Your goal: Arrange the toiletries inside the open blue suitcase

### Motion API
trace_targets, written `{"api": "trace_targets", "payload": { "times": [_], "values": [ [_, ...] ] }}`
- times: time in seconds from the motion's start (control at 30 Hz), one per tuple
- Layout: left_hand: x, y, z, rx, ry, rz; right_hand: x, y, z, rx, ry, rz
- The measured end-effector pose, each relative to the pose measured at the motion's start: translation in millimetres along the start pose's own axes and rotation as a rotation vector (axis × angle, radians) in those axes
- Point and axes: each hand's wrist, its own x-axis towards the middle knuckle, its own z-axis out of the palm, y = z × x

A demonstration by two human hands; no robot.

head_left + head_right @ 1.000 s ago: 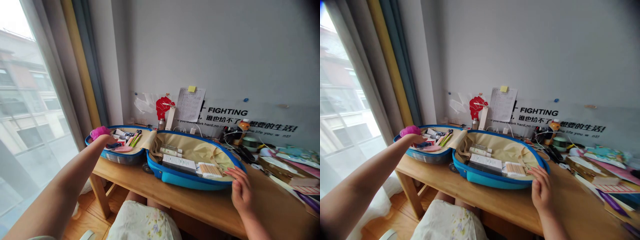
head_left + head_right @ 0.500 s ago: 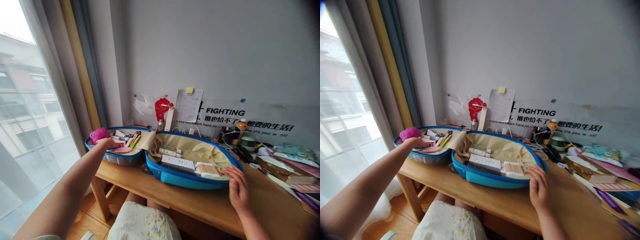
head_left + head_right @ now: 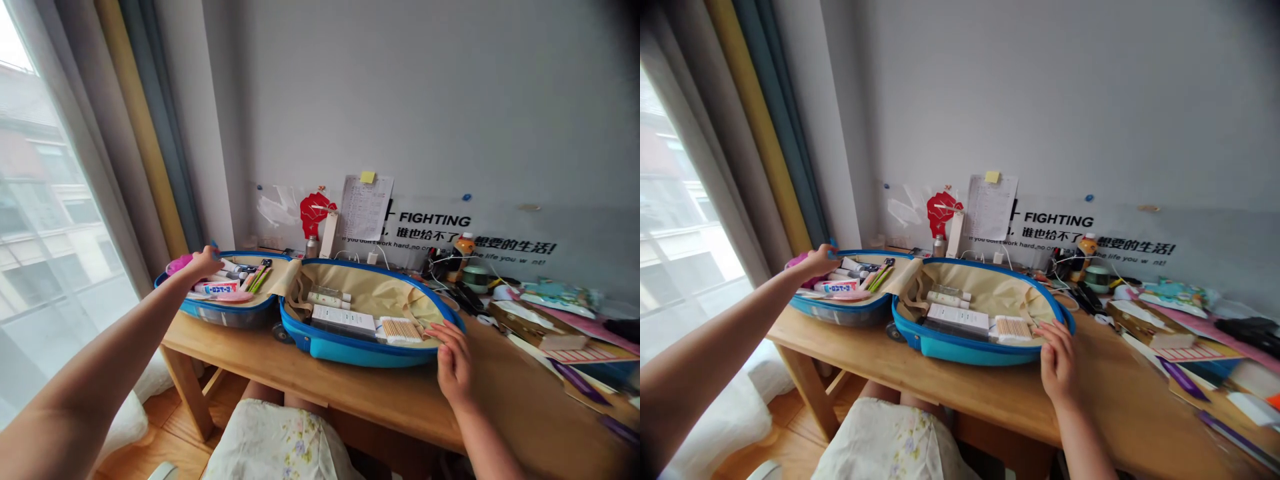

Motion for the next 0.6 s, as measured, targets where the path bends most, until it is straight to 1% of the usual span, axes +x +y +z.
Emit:
{"api": "trace_targets", "payload": {
  "times": [0.03, 0.07, 0.1, 0.2, 0.23, 0.27, 0.3, 0.37, 0.43, 0.5, 0.6],
  "values": [
    [-4, 11, -2.6, -0.057, 0.014, 0.041, 0, -1, 0, -0.002, -0.001, -0.007],
    [-8, 24, -4.0, -0.130, -0.008, 0.077, 1, -2, -1, -0.009, -0.006, -0.015],
    [-14, 40, -4.3, -0.203, -0.062, 0.113, 1, -3, -1, -0.017, -0.014, -0.021],
    [-39, 96, 1.8, -0.458, -0.313, 0.303, 3, -7, -3, -0.030, -0.022, -0.025],
    [-50, 117, 6.3, -0.499, -0.392, 0.379, 3, -9, -3, -0.028, -0.017, -0.020],
    [-62, 137, 12.0, -0.491, -0.447, 0.457, 3, -10, -3, -0.023, -0.012, -0.011],
    [-74, 157, 19.0, -0.445, -0.479, 0.531, 4, -11, -3, -0.019, -0.007, -0.004],
    [-98, 194, 36.1, -0.252, -0.498, 0.712, 4, -12, -3, -0.012, -0.009, 0.008],
    [-118, 227, 55.6, -0.191, -0.536, 0.776, 4, -13, -4, -0.008, -0.018, 0.014],
    [-131, 254, 75.0, -0.139, -0.586, 0.833, 4, -14, -4, -0.006, -0.020, 0.018],
    [-142, 285, 100.2, -0.025, -0.661, 0.962, 5, -15, -5, -0.006, -0.018, 0.028]
  ]
}}
